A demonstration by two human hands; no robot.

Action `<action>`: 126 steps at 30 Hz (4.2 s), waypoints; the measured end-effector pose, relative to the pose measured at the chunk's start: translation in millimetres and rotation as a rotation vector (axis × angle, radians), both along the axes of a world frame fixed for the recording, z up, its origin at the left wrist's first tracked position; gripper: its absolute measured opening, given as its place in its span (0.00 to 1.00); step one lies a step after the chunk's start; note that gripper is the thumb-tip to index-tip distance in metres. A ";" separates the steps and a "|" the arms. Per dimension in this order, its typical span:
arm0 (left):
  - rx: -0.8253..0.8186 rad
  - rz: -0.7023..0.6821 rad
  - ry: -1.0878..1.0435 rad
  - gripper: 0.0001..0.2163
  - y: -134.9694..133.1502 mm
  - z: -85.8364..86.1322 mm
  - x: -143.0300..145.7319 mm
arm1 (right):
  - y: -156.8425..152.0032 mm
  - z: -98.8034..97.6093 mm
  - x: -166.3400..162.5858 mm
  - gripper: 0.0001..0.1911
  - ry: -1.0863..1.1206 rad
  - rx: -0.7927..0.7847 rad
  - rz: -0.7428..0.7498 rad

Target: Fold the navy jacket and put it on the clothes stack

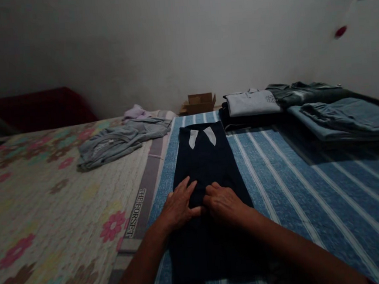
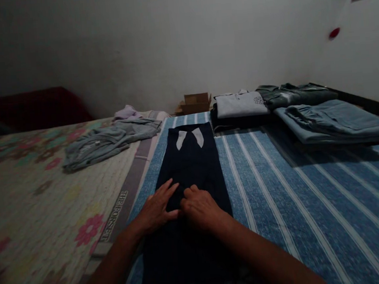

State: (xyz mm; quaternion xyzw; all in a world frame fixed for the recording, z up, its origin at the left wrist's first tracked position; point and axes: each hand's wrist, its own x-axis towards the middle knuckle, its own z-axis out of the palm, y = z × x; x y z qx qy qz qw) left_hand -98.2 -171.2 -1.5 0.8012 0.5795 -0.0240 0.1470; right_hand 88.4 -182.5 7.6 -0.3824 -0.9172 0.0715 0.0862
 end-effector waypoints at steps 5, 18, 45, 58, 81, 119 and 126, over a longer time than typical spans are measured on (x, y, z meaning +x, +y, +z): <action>-0.018 0.011 0.001 0.39 -1.3 1.1 -0.4 | -4.1 -2.8 -0.6 0.08 -0.008 -0.007 -0.023; -0.064 0.050 -0.012 0.41 -6.8 4.6 2.3 | 6.4 -12.5 -12.0 0.20 0.050 0.008 -0.213; 0.126 0.007 -0.252 0.32 -24.5 -13.3 -11.2 | -41.0 -21.1 0.4 0.17 0.286 0.182 -0.099; 0.336 -0.078 -0.307 0.21 -54.2 -0.1 -8.0 | -70.0 -75.6 7.3 0.18 0.207 0.626 0.152; 0.400 -0.199 -0.213 0.15 -82.1 -1.2 -5.7 | -101.5 -45.9 -5.9 0.23 0.015 0.208 0.133; 0.317 -0.182 -0.371 0.12 -63.6 -0.2 -19.7 | -82.2 -15.6 -25.6 0.16 -0.083 0.054 0.033; 0.374 -0.147 -0.461 0.11 -35.2 26.9 -12.7 | -67.3 3.5 -24.4 0.13 -0.170 -0.047 0.136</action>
